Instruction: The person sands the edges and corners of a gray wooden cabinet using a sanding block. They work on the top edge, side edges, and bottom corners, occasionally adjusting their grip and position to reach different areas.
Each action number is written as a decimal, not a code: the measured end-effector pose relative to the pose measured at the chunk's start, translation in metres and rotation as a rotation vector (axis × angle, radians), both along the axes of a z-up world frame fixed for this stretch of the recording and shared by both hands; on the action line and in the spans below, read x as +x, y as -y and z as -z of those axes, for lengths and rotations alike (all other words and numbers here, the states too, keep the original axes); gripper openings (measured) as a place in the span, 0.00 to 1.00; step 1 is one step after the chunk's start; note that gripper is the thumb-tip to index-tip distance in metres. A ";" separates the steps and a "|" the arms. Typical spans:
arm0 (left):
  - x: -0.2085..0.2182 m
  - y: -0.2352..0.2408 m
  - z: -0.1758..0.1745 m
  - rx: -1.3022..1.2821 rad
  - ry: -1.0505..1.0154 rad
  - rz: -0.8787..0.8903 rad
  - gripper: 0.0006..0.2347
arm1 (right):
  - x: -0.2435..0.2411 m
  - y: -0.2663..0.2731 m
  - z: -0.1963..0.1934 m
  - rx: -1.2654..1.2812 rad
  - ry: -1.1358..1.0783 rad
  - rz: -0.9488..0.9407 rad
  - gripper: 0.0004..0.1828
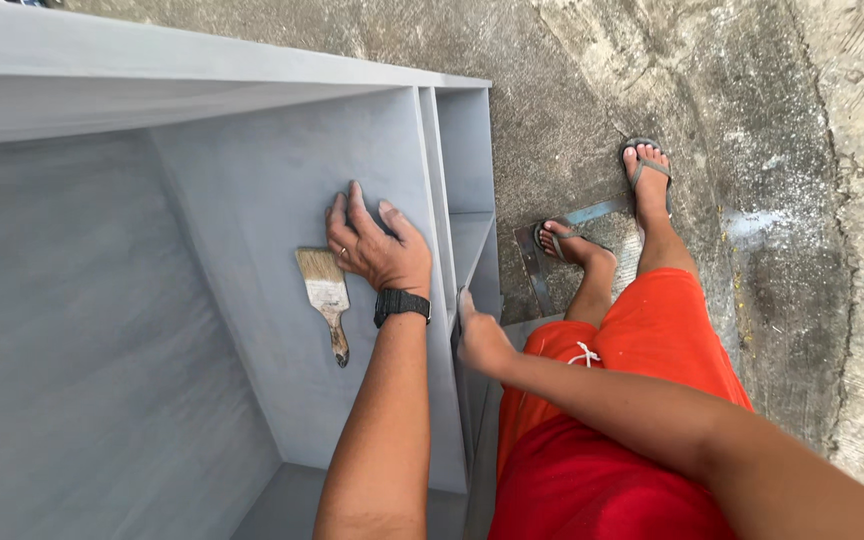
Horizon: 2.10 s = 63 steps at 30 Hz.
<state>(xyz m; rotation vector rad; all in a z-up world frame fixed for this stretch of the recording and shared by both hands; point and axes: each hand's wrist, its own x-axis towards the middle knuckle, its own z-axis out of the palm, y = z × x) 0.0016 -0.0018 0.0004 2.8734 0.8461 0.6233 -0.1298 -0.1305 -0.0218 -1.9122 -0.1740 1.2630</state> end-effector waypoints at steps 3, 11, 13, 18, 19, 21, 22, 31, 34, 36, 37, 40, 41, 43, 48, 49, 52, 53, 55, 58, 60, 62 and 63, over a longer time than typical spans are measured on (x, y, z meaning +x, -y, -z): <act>0.002 0.003 -0.007 -0.020 0.008 0.009 0.20 | 0.007 -0.006 0.012 -0.041 0.035 -0.011 0.49; 0.003 0.000 -0.007 -0.018 -0.018 0.008 0.20 | 0.012 -0.005 0.027 -0.040 0.059 -0.051 0.50; 0.001 -0.002 -0.004 -0.020 -0.008 0.009 0.20 | 0.009 -0.006 0.037 -0.041 0.094 -0.007 0.50; 0.001 0.000 -0.005 -0.033 -0.025 -0.001 0.20 | -0.014 0.005 0.024 0.018 -0.048 -0.029 0.56; -0.002 0.001 -0.004 -0.032 -0.029 -0.008 0.20 | -0.008 0.003 0.033 0.019 -0.052 -0.035 0.56; 0.001 0.001 -0.005 -0.034 -0.023 0.004 0.20 | 0.011 -0.005 0.051 -0.032 0.064 -0.020 0.47; 0.000 -0.001 -0.004 -0.033 -0.021 0.002 0.20 | 0.009 -0.005 0.052 -0.031 0.066 -0.022 0.47; -0.001 0.001 -0.004 -0.023 -0.005 0.016 0.20 | -0.002 0.003 0.017 -0.015 -0.051 -0.060 0.55; 0.002 -0.001 -0.002 -0.019 -0.003 0.020 0.19 | 0.002 -0.004 0.003 -0.048 -0.070 -0.002 0.36; -0.001 -0.002 0.001 -0.011 -0.008 0.006 0.20 | -0.024 -0.002 -0.020 -0.011 -0.090 -0.052 0.48; -0.002 -0.002 0.001 -0.013 -0.013 0.003 0.20 | -0.022 -0.002 -0.023 -0.012 -0.095 -0.054 0.48; -0.001 -0.001 -0.002 -0.020 -0.001 0.015 0.20 | -0.011 -0.004 -0.028 0.013 -0.096 -0.006 0.46; -0.001 -0.002 -0.002 -0.028 -0.001 0.018 0.20 | -0.006 -0.008 -0.027 -0.021 -0.090 -0.005 0.47; -0.002 -0.002 -0.001 -0.038 0.007 0.026 0.20 | -0.003 -0.006 -0.041 -0.057 -0.076 0.002 0.48; 0.001 -0.001 0.001 -0.044 0.008 0.010 0.20 | -0.002 0.007 -0.066 0.004 -0.044 -0.153 0.46; 0.000 -0.002 0.003 -0.048 0.008 0.008 0.20 | -0.001 0.001 -0.059 0.000 -0.044 -0.155 0.46; 0.000 -0.004 0.003 -0.032 0.018 0.017 0.20 | -0.001 -0.005 -0.056 -0.054 -0.033 -0.138 0.46; 0.002 -0.005 0.002 -0.035 0.015 0.016 0.20 | -0.005 -0.002 -0.063 -0.051 -0.045 -0.182 0.47; -0.002 -0.004 0.004 -0.046 -0.001 0.011 0.20 | -0.011 0.004 -0.075 -0.054 -0.070 -0.231 0.49; -0.001 -0.005 0.010 -0.027 0.006 -0.011 0.21 | -0.001 0.001 -0.066 -0.024 -0.034 -0.210 0.45; -0.002 -0.005 0.009 -0.031 0.008 0.007 0.21 | 0.003 -0.007 -0.051 -0.066 -0.052 -0.182 0.47; -0.002 -0.006 0.011 -0.029 0.006 0.001 0.21 | -0.013 -0.001 -0.059 -0.054 -0.053 -0.194 0.46; -0.003 -0.006 0.012 -0.026 0.002 -0.006 0.21 | -0.021 0.002 -0.063 -0.041 -0.057 -0.206 0.45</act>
